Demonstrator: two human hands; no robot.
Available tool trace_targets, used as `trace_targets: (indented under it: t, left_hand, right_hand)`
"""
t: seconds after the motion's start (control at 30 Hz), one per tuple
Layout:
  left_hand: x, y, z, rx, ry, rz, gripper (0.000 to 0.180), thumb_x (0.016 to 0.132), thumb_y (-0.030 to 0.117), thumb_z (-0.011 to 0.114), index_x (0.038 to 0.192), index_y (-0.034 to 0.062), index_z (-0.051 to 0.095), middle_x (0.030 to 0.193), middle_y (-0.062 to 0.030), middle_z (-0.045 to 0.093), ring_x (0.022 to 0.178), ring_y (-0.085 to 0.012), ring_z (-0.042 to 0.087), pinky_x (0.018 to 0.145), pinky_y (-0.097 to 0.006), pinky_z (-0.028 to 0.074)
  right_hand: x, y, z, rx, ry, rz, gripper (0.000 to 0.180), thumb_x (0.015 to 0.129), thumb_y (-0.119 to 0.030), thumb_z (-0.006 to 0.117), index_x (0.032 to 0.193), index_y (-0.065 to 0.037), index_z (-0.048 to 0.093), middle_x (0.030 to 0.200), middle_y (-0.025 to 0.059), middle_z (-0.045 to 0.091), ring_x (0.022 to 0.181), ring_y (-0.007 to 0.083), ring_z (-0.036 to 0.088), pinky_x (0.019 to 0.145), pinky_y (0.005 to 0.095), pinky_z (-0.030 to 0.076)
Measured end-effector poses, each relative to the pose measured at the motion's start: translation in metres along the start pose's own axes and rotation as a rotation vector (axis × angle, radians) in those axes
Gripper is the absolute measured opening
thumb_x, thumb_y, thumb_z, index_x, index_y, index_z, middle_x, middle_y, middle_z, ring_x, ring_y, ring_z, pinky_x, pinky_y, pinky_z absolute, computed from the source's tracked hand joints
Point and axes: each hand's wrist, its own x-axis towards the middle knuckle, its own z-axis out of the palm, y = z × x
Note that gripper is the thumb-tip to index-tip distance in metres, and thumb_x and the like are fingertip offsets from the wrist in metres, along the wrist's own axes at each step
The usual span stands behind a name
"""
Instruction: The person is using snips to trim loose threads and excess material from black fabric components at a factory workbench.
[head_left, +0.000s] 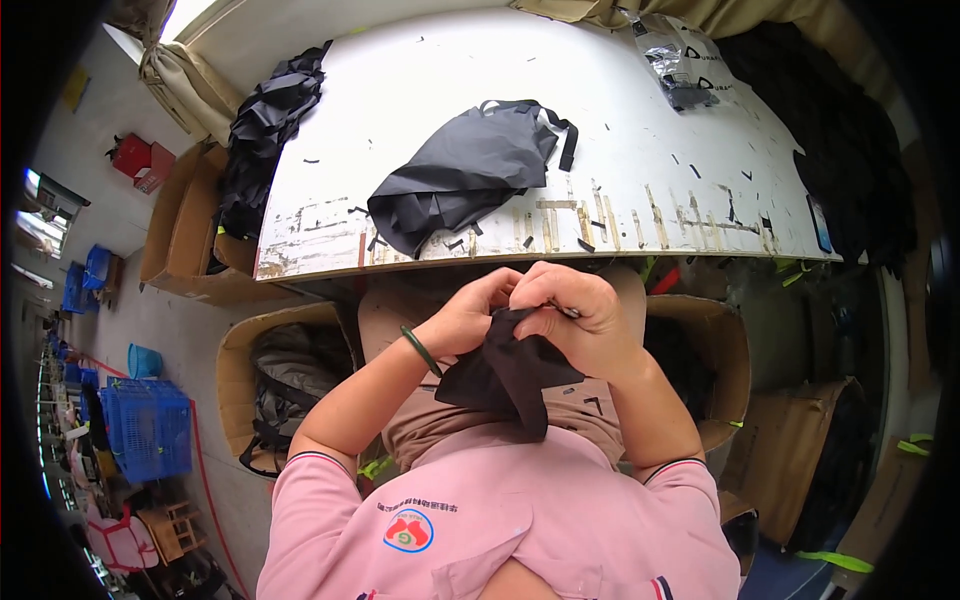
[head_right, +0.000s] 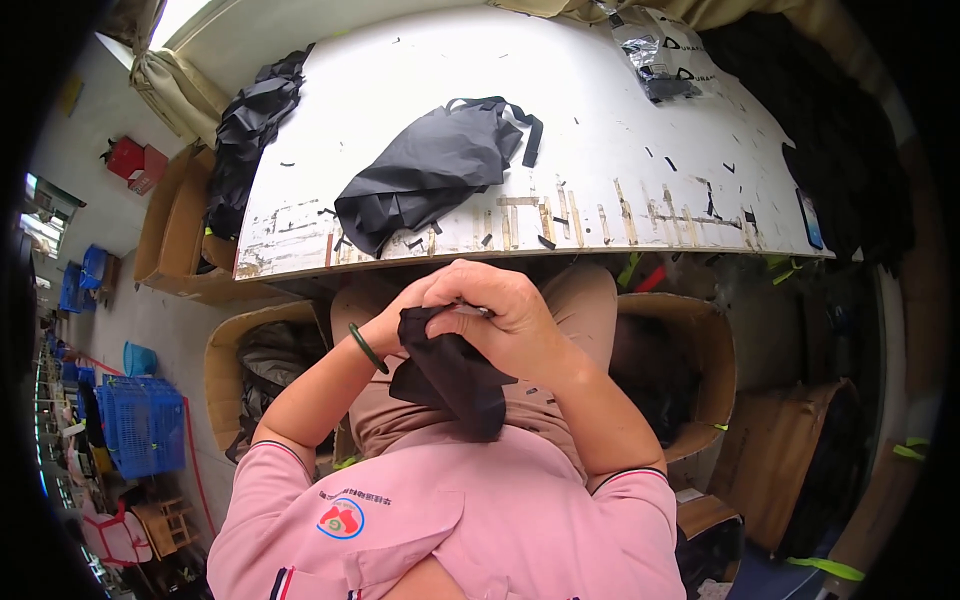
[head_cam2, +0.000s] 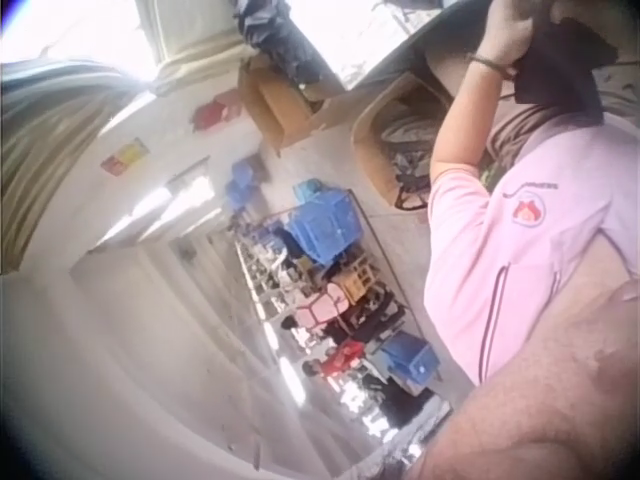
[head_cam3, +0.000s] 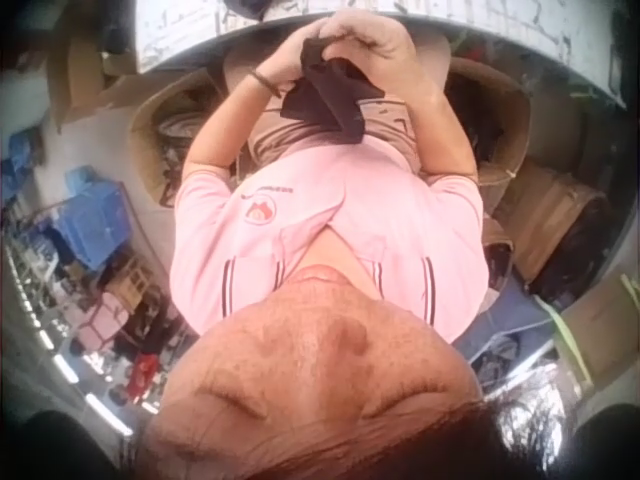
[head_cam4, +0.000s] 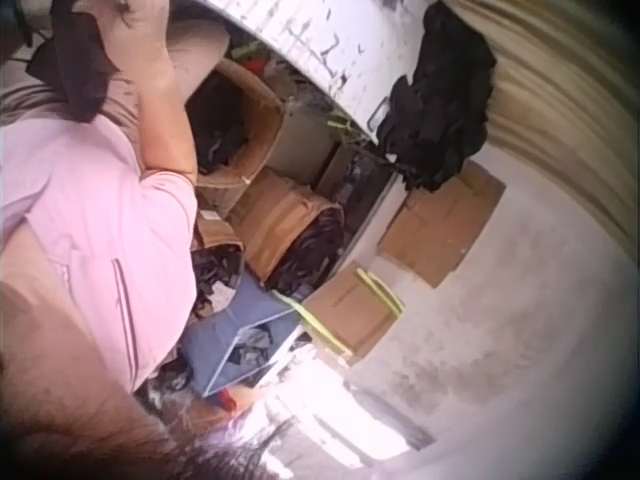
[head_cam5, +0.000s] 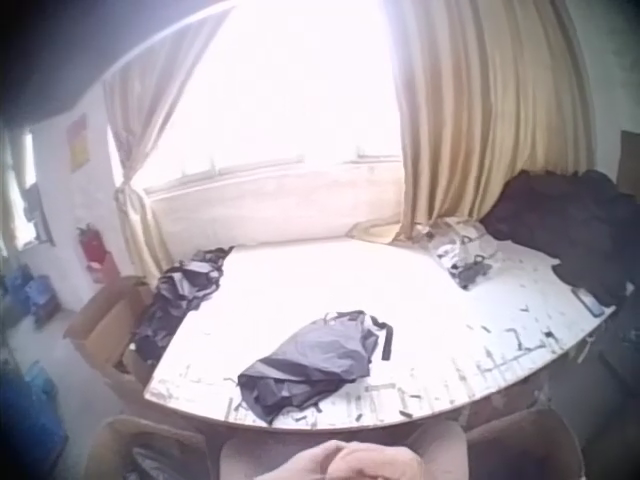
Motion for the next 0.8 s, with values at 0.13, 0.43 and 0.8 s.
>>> trace_targets:
  t: [0.13, 0.43, 0.8]
  left_hand:
    - [-0.021, 0.023, -0.002, -0.136, 0.091, 0.226, 0.024, 0.090, 0.009, 0.064, 0.110, -0.0007, 0.056, 0.109, -0.0047, 0.059, 0.101, -0.0109, 0.053, 0.091, -0.026, 0.043]
    - [-0.034, 0.030, 0.018, 0.080, 0.204, 0.210, 0.019, 0.081, 0.000, 0.071, 0.098, 0.0004, 0.063, 0.091, 0.0008, 0.061, 0.086, -0.0059, 0.053, 0.077, -0.022, 0.044]
    - [-0.031, 0.026, 0.018, -0.143, 0.232, 0.280, 0.013, 0.079, -0.008, 0.066, 0.090, 0.0005, 0.065, 0.094, -0.0028, 0.061, 0.087, -0.0114, 0.057, 0.078, -0.024, 0.045]
  right_hand:
    - [-0.006, 0.001, -0.015, -0.189, 0.120, 0.128, 0.013, 0.081, 0.000, 0.069, 0.092, 0.001, 0.062, 0.081, 0.0059, 0.060, 0.073, 0.0127, 0.054, 0.066, 0.0246, 0.044]
    - [-0.005, 0.005, -0.013, -0.187, 0.081, 0.401, 0.015, 0.083, -0.010, 0.067, 0.092, 0.001, 0.062, 0.074, 0.0058, 0.059, 0.069, 0.0105, 0.051, 0.065, 0.0255, 0.044]
    - [-0.012, 0.014, -0.003, 0.182, 0.198, 0.415, 0.014, 0.088, -0.010, 0.066, 0.098, -0.002, 0.061, 0.083, -0.0041, 0.059, 0.075, 0.0036, 0.052, 0.069, 0.0205, 0.044]
